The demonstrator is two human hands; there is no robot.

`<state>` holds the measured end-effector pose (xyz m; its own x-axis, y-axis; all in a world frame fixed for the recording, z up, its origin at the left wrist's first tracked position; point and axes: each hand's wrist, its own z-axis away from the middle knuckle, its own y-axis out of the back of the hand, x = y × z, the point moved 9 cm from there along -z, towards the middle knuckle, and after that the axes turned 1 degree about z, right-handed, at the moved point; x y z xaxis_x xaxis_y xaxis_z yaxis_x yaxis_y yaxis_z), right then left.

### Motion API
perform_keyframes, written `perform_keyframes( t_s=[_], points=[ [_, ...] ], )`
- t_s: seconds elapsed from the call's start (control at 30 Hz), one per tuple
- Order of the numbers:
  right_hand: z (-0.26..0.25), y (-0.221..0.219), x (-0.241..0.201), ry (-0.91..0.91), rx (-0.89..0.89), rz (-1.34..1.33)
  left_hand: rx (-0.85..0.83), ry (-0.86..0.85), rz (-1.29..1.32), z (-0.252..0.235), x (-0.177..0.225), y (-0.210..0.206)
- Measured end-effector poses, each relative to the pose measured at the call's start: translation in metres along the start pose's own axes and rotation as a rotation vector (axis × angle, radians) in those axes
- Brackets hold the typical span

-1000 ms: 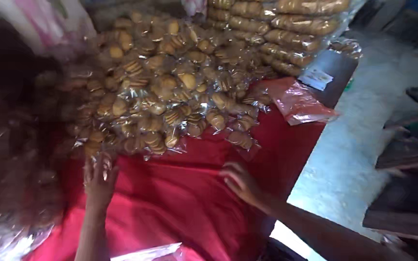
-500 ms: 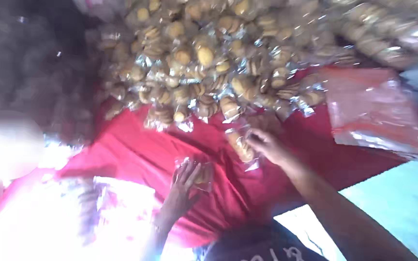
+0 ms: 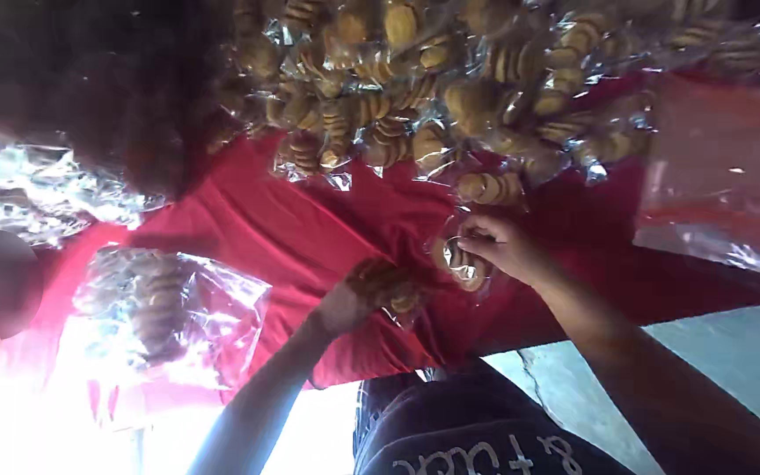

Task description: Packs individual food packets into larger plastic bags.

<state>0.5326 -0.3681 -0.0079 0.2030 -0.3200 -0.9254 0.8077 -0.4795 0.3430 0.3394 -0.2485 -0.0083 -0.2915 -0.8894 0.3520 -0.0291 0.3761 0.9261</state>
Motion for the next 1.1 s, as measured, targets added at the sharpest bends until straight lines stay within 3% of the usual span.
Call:
perform_keyframes(
  t_s=[0.13, 0.2, 0.33, 0.47, 0.53, 0.67, 0.77, 0.87, 0.93, 1.03, 1.1],
  points=[
    [0.017, 0.025, 0.02, -0.092, 0.027, -0.093, 0.1, -0.064, 0.04, -0.058, 0.024, 0.054],
    [0.022, 0.036, 0.021, -0.083, -0.001, -0.142, 0.111, -0.036, 0.009, -0.079, 0.017, 0.062],
    [0.017, 0.048, 0.011, 0.019, 0.041, -0.083, 0.112, -0.057, -0.032, -0.108, 0.027, 0.058],
    [0.011, 0.057, -0.016, 0.118, 0.206, 0.279, -0.131, -0.182, 0.098, -0.13, 0.042, 0.02],
    [0.006, 0.042, -0.025, 0.162, 0.222, 0.368, -0.118, -0.142, 0.089, -0.133, 0.038, 0.008],
    [-0.002, 0.014, -0.003, 0.172, -0.011, 0.035, 0.085, -0.169, 0.054, -0.113, 0.039, 0.017],
    [0.014, -0.008, 0.01, 0.184, -0.247, -0.085, 0.057, -0.103, 0.245, -0.101, 0.029, 0.006],
    [0.052, -0.018, 0.013, 0.223, -0.273, -0.268, 0.075, -0.061, 0.362, -0.101, 0.022, -0.003],
    [0.072, -0.03, 0.018, 0.239, -0.18, -0.368, 0.129, -0.019, 0.458, -0.104, 0.019, -0.005],
    [0.096, -0.039, 0.024, 0.333, 0.223, -0.066, 0.123, -0.013, 0.752, -0.109, 0.03, -0.015],
    [0.106, -0.027, 0.026, 0.373, 0.369, 0.113, 0.104, -0.028, 0.813, -0.128, 0.033, -0.006]
  ],
)
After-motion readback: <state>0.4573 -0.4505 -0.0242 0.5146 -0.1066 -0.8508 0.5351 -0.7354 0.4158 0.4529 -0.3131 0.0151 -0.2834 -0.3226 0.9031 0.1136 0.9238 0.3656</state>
